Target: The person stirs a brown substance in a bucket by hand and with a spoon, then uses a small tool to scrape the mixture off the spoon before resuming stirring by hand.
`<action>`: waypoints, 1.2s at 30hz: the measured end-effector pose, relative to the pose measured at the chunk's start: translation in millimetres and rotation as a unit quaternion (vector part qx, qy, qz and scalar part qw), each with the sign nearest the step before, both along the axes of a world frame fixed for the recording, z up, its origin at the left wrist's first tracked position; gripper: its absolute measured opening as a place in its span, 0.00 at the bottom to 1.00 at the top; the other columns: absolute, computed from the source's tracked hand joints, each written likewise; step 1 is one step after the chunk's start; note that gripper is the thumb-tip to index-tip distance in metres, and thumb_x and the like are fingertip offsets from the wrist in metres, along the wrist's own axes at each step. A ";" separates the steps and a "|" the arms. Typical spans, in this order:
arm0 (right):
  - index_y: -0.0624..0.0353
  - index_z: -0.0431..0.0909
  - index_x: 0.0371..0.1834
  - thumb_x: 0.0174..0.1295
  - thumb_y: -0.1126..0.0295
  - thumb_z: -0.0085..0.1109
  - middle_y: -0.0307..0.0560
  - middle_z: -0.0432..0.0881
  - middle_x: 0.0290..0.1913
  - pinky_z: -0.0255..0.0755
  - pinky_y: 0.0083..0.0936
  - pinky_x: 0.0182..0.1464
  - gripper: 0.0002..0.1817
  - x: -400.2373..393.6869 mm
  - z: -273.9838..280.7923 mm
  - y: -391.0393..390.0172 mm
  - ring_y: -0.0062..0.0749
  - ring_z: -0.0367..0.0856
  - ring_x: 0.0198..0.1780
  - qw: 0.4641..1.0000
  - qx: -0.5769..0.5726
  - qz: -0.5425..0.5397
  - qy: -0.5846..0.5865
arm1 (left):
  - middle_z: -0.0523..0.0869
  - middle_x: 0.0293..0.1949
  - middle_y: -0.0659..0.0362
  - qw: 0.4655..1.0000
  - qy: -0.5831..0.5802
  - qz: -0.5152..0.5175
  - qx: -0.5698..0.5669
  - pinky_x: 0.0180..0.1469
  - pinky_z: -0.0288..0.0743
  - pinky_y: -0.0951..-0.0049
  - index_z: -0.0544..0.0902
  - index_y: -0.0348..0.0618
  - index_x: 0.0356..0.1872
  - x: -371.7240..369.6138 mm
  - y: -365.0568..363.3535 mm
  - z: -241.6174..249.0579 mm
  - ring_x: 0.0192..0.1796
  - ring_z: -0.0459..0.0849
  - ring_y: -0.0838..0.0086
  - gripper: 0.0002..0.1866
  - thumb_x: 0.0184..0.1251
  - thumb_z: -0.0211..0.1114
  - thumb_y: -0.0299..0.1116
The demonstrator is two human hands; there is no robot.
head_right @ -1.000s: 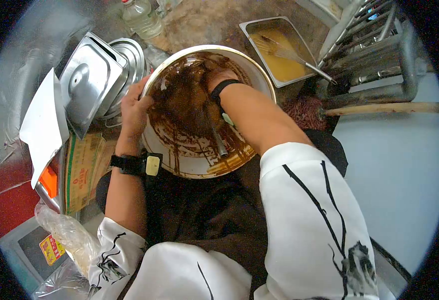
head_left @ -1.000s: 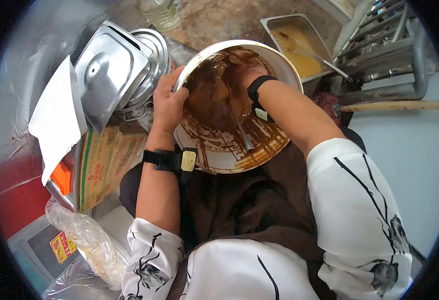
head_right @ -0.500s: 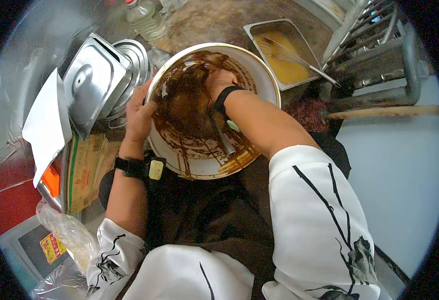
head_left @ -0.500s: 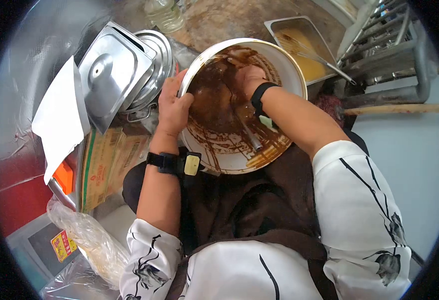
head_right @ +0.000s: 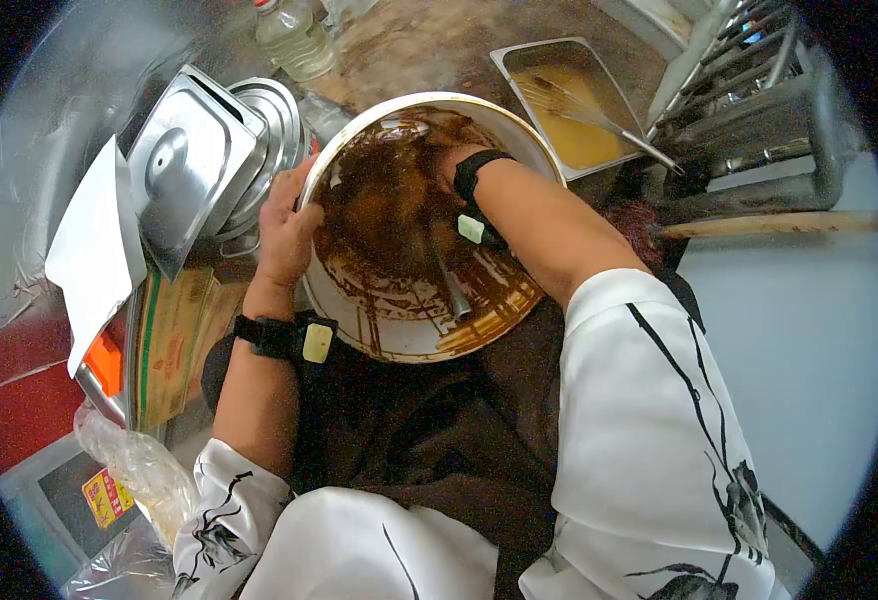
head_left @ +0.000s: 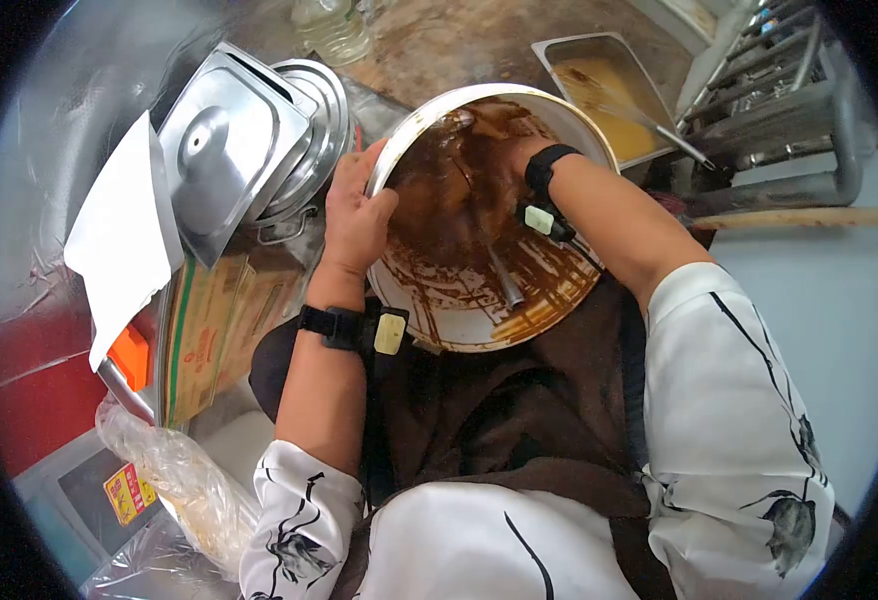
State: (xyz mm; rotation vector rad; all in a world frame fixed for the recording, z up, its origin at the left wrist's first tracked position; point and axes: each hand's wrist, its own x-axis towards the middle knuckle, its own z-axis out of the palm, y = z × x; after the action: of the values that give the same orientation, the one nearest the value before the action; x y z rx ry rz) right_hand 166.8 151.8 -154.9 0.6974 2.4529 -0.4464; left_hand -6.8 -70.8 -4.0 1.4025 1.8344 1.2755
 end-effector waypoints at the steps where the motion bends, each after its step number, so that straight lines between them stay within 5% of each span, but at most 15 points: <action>1: 0.53 0.84 0.38 0.54 0.69 0.54 0.52 0.82 0.46 0.74 0.44 0.43 0.11 -1.2 29.3 -7.0 0.44 0.81 0.46 0.999 -0.027 -0.006 -0.040 | 0.74 0.39 0.54 1.000 -0.019 0.001 0.014 0.54 0.66 0.76 0.77 0.38 0.54 0.5 0.5 -2.6 0.45 0.74 0.66 0.27 0.46 0.54 0.24; 5: 0.55 0.83 0.29 0.49 0.71 0.58 0.53 0.82 0.39 0.68 0.48 0.37 0.06 5.6 76.0 -35.3 0.45 0.80 0.38 0.993 -0.063 -0.088 -0.046 | 0.74 0.39 0.53 0.999 -0.037 0.008 0.028 0.54 0.66 0.76 0.77 0.36 0.54 2.3 -3.9 -6.3 0.47 0.75 0.64 0.27 0.46 0.55 0.24; 7: 0.59 0.82 0.29 0.47 0.72 0.58 0.57 0.80 0.37 0.66 0.50 0.37 0.07 13.6 -44.8 0.1 0.50 0.76 0.35 0.998 -0.049 0.042 -0.025 | 0.74 0.39 0.53 0.999 -0.039 0.011 0.026 0.55 0.65 0.76 0.77 0.36 0.54 1.1 -7.4 -9.5 0.48 0.74 0.63 0.27 0.46 0.55 0.23; 10: 0.61 0.83 0.32 0.48 0.75 0.54 0.61 0.79 0.39 0.67 0.49 0.38 0.10 28.2 -143.5 14.8 0.51 0.72 0.32 0.985 -0.053 0.135 0.094 | 0.74 0.39 0.53 0.998 -0.040 0.011 0.039 0.57 0.64 0.75 0.77 0.35 0.54 0.4 -8.8 -15.8 0.50 0.74 0.62 0.27 0.46 0.54 0.23; 14: 0.64 0.83 0.36 0.47 0.76 0.54 0.64 0.79 0.40 0.70 0.47 0.40 0.13 -0.5 -45.5 -12.5 0.55 0.75 0.34 0.986 -0.059 0.156 -0.003 | 0.74 0.40 0.52 0.998 -0.047 0.003 0.040 0.59 0.63 0.75 0.77 0.35 0.54 -1.2 -9.1 -12.4 0.53 0.73 0.60 0.27 0.46 0.54 0.22; 17: 0.67 0.81 0.40 0.45 0.76 0.55 0.64 0.80 0.40 0.71 0.46 0.40 0.16 -0.3 55.2 -42.7 0.57 0.79 0.39 0.954 -0.007 0.270 -0.128 | 0.74 0.41 0.52 0.999 -0.039 0.029 0.018 0.60 0.62 0.74 0.77 0.35 0.54 -0.3 -4.9 -9.1 0.54 0.73 0.60 0.27 0.46 0.55 0.22; 20: 0.67 0.81 0.41 0.45 0.78 0.55 0.61 0.82 0.40 0.74 0.43 0.41 0.17 8.4 95.8 -64.6 0.55 0.81 0.42 0.991 0.039 0.118 -0.044 | 0.74 0.42 0.52 0.996 -0.087 0.022 0.006 0.62 0.61 0.73 0.77 0.34 0.54 -2.2 -1.6 -7.7 0.54 0.73 0.61 0.26 0.47 0.56 0.23; 22: 0.65 0.82 0.40 0.48 0.77 0.55 0.57 0.83 0.41 0.77 0.38 0.43 0.14 5.1 103.0 -68.9 0.50 0.82 0.43 0.996 0.079 0.027 0.037 | 0.74 0.42 0.52 0.998 -0.061 0.027 0.016 0.61 0.62 0.74 0.77 0.35 0.54 -3.1 -0.7 -12.0 0.51 0.74 0.61 0.26 0.47 0.56 0.24; 26: 0.63 0.83 0.41 0.53 0.75 0.55 0.52 0.84 0.43 0.78 0.32 0.46 0.13 -3.3 97.8 -65.6 0.45 0.83 0.45 0.970 0.193 0.137 0.058 | 0.74 0.40 0.53 0.999 -0.038 0.030 0.019 0.55 0.67 0.73 0.77 0.38 0.54 0.9 -2.8 -4.6 0.46 0.75 0.63 0.26 0.47 0.57 0.25; 29: 0.58 0.82 0.47 0.58 0.72 0.54 0.47 0.84 0.46 0.78 0.30 0.47 0.14 -16.4 59.8 -41.8 0.41 0.84 0.46 0.973 0.192 0.102 -0.075 | 0.75 0.39 0.54 0.999 -0.028 0.032 0.013 0.52 0.68 0.72 0.77 0.40 0.54 2.1 -0.2 -4.8 0.44 0.75 0.63 0.27 0.46 0.56 0.25; 31: 0.51 0.81 0.51 0.61 0.71 0.52 0.44 0.83 0.49 0.78 0.30 0.47 0.16 -22.2 36.7 -33.6 0.40 0.84 0.46 0.976 0.161 -0.091 -0.116 | 0.75 0.38 0.54 0.999 -0.001 0.030 0.039 0.52 0.68 0.73 0.77 0.40 0.54 2.7 2.5 -7.9 0.43 0.74 0.63 0.27 0.46 0.56 0.25; 32: 0.46 0.80 0.54 0.62 0.69 0.51 0.43 0.81 0.54 0.76 0.33 0.50 0.17 12.8 -33.9 -27.5 0.39 0.82 0.50 0.955 0.291 0.019 0.058 | 0.75 0.38 0.54 0.999 -0.002 0.031 0.036 0.52 0.68 0.73 0.77 0.40 0.54 3.5 4.1 -6.4 0.43 0.74 0.63 0.27 0.46 0.56 0.25; 36: 0.46 0.80 0.54 0.61 0.67 0.52 0.43 0.78 0.57 0.73 0.33 0.55 0.18 -7.6 52.1 -31.4 0.39 0.79 0.55 0.978 0.140 -0.026 -0.152 | 0.75 0.38 0.54 0.999 -0.018 0.024 0.034 0.54 0.67 0.72 0.77 0.40 0.54 8.9 6.4 -7.2 0.45 0.74 0.63 0.27 0.46 0.55 0.25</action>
State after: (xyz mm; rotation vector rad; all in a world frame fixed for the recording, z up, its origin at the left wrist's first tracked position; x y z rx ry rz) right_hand 159.2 120.4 -102.8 0.8760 2.2287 -0.0070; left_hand 2.1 -64.4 -11.2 1.3686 1.8276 1.3904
